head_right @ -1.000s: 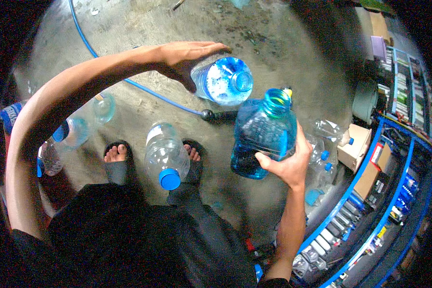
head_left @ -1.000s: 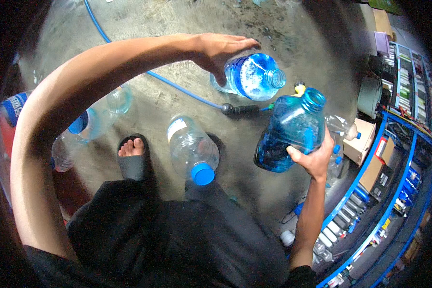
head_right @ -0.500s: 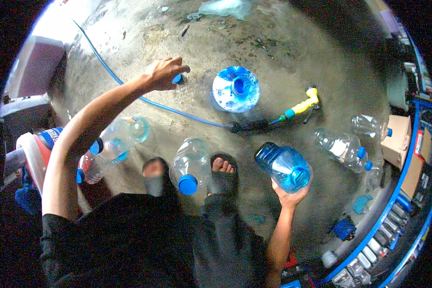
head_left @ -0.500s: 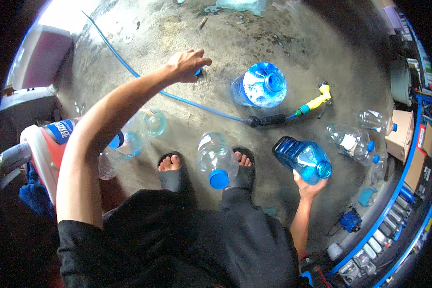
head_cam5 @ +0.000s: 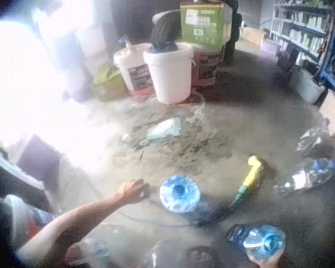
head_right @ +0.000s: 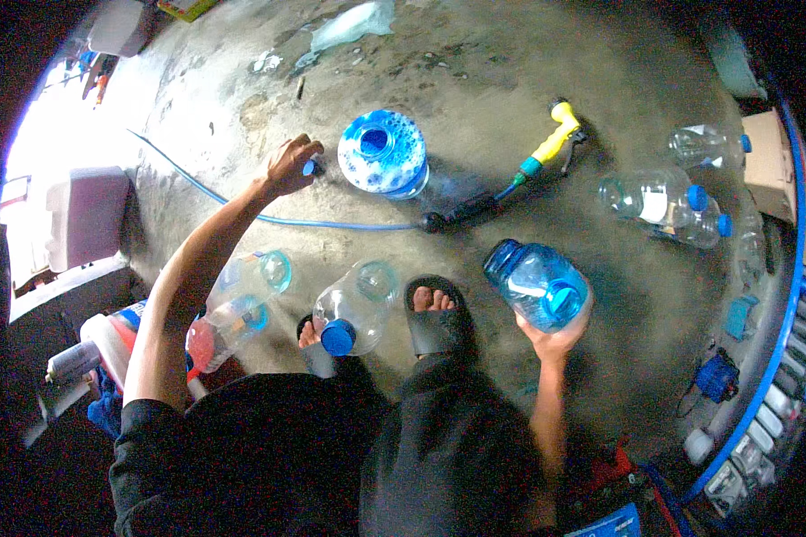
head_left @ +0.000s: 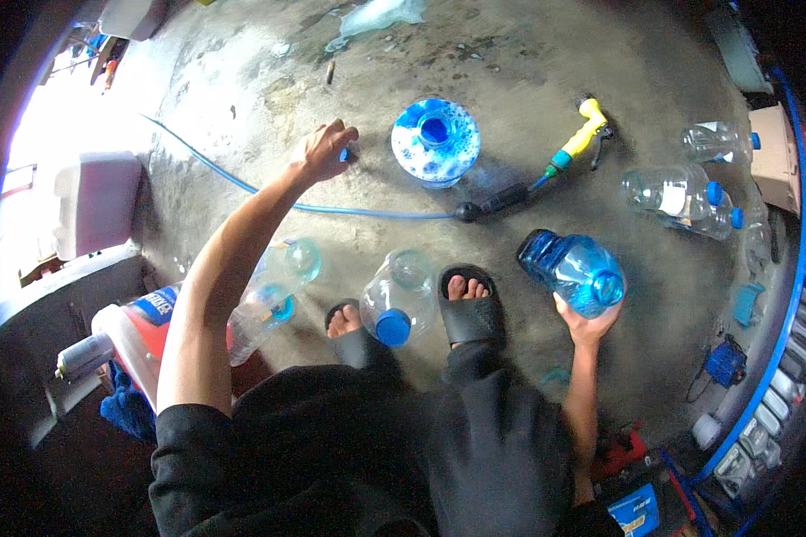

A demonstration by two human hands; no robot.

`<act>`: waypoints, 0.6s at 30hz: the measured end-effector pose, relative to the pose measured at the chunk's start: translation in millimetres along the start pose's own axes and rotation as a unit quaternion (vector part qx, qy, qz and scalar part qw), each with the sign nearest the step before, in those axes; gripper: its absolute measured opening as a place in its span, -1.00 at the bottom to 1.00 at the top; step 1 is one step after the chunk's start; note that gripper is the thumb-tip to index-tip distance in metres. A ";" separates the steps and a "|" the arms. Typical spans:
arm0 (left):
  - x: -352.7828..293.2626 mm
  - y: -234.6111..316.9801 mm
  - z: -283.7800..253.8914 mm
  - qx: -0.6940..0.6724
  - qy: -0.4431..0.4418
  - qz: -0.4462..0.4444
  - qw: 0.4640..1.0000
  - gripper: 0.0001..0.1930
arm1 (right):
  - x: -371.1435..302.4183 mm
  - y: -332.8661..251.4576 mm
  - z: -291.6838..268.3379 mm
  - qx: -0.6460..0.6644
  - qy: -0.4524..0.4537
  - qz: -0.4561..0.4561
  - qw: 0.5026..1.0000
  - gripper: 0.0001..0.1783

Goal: The person fills several plastic bottles with water using a hose nozzle, then pours the water into larger blue bottles and closes them with caps. The person repeats this process for multiple bottles.

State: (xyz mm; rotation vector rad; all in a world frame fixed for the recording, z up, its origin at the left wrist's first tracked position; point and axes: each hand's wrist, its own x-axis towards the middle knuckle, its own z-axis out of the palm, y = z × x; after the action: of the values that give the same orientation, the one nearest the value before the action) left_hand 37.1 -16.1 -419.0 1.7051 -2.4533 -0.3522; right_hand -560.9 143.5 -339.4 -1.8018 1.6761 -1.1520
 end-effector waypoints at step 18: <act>-38.8 -39.2 -21.1 -0.006 -0.099 -0.165 0.981 -0.57 | -28.8 18.1 10.6 0.068 0.013 0.067 0.995 0.29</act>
State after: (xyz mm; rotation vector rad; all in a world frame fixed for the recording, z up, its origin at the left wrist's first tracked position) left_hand 91.3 4.7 -408.1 2.1715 -2.2788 -0.5990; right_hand -561.5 165.3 -367.5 -1.5731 1.6633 -1.2052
